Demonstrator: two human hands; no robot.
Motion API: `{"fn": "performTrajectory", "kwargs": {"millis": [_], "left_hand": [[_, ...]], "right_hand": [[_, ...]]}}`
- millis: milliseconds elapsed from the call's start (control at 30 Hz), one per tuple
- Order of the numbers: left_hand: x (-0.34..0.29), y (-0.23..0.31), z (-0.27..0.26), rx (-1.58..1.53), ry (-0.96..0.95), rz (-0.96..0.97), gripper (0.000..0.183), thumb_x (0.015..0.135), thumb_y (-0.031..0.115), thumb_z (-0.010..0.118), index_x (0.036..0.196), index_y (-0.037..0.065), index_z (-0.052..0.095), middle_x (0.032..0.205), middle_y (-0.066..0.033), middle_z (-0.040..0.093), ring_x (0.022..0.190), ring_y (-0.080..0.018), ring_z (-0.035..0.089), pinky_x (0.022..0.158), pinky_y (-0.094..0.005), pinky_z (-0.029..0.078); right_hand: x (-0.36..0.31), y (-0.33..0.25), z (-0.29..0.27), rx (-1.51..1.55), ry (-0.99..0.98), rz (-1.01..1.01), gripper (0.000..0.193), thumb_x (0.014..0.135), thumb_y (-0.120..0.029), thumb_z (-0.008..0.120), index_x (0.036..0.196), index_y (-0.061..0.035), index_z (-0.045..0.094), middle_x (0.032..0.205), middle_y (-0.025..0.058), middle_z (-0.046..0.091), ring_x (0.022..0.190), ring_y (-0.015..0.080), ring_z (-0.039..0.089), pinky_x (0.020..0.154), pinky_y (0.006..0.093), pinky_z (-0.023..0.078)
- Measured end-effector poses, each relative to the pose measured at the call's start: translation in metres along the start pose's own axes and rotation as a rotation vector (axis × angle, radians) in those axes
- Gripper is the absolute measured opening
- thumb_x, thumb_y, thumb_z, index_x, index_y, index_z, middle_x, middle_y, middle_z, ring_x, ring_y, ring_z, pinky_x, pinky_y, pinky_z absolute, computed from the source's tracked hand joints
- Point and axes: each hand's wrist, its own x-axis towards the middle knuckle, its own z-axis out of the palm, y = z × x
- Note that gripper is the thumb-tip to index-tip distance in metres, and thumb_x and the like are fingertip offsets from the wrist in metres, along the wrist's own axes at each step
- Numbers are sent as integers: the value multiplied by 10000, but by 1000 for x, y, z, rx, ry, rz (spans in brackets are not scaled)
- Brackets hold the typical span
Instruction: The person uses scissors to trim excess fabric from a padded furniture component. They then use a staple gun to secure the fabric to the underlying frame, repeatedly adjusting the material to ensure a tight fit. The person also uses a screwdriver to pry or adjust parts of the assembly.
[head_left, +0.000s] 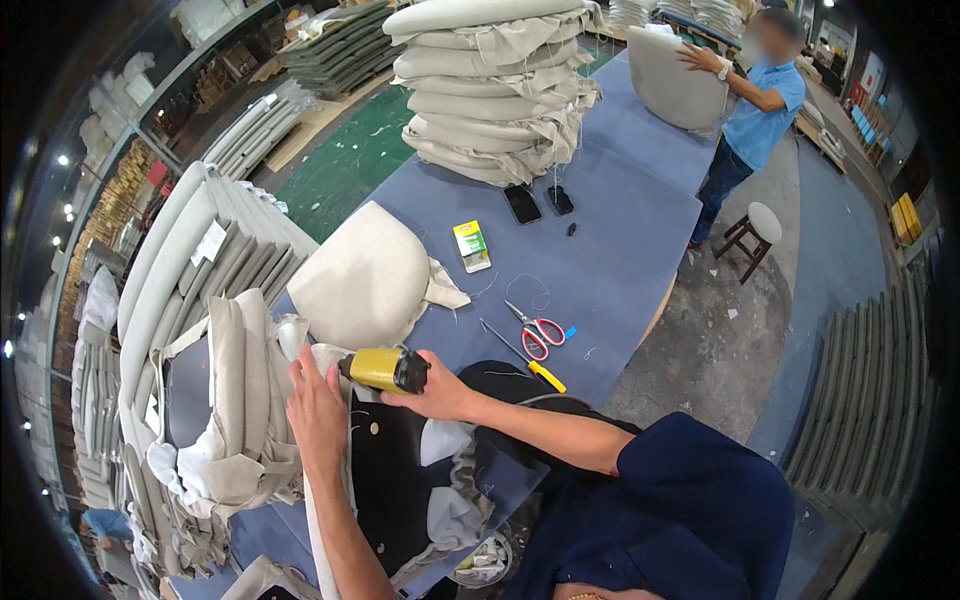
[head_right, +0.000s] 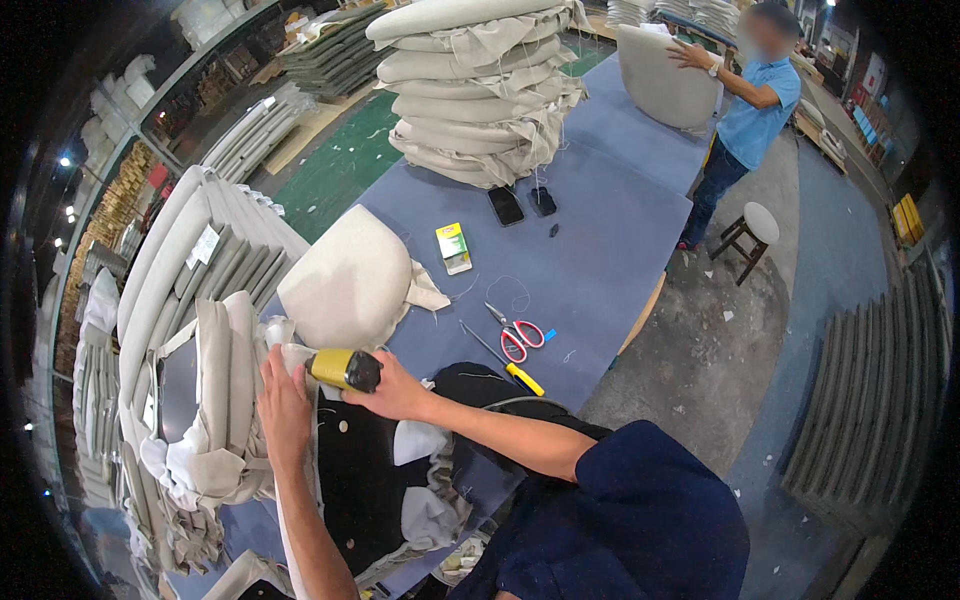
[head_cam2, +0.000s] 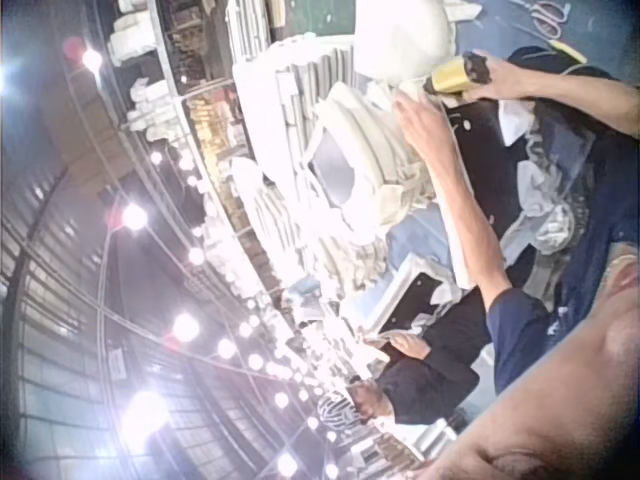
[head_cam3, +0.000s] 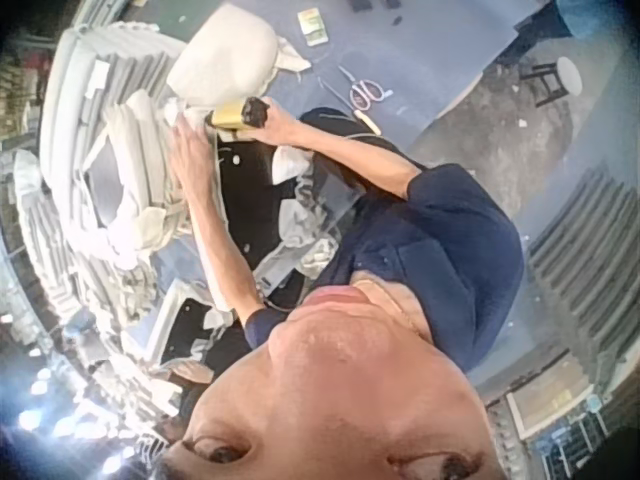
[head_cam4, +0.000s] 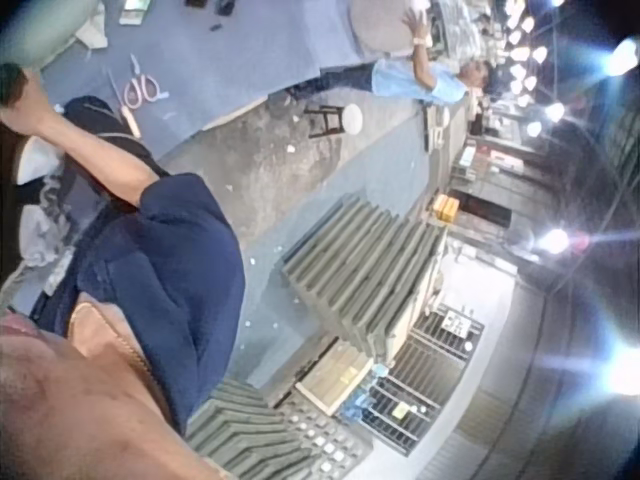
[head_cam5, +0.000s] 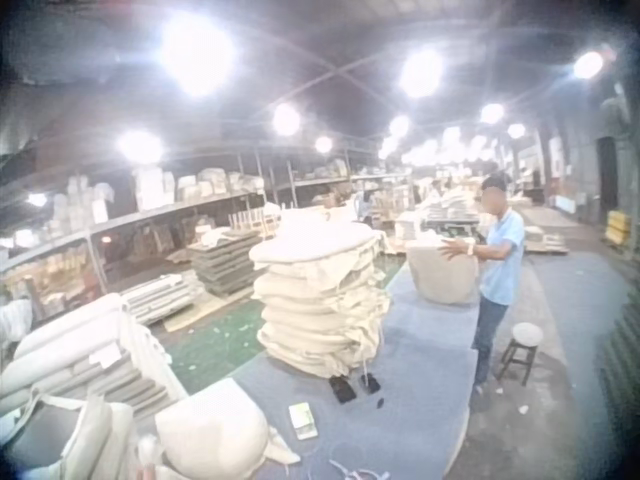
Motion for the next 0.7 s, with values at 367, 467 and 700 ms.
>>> {"fn": "performTrajectory", "kwargs": {"millis": [367, 467, 700], "left_hand": [[7, -9, 3, 2, -18, 92, 526, 980, 199, 580, 1461, 86, 399, 1255, -214, 544, 841, -455, 654, 691, -543, 513], [7, -17, 15, -80, 36, 131, 626, 939, 205, 628, 1505, 120, 374, 1195, -232, 572, 850, -459, 647, 699, -537, 514], [0, -9, -2, 2, -42, 43, 543, 974, 261, 600, 1461, 123, 404, 1233, -222, 559, 794, -466, 656, 698, -534, 528]], "right_hand": [[24, -13, -15, 69, 132, -197, 408, 840, -258, 796, 1168, -50, 673, 1147, 88, 712, 1056, 210, 646, 988, 351, 466], [22, -27, -27, 339, 84, -16, 385, 842, -178, 805, 1177, -35, 681, 1176, 58, 714, 1075, 161, 660, 992, 337, 500], [1, -11, -30, 514, 33, 142, 260, 876, -169, 788, 1065, -36, 668, 734, -36, 598, 583, 47, 509, 518, 233, 405]]}}
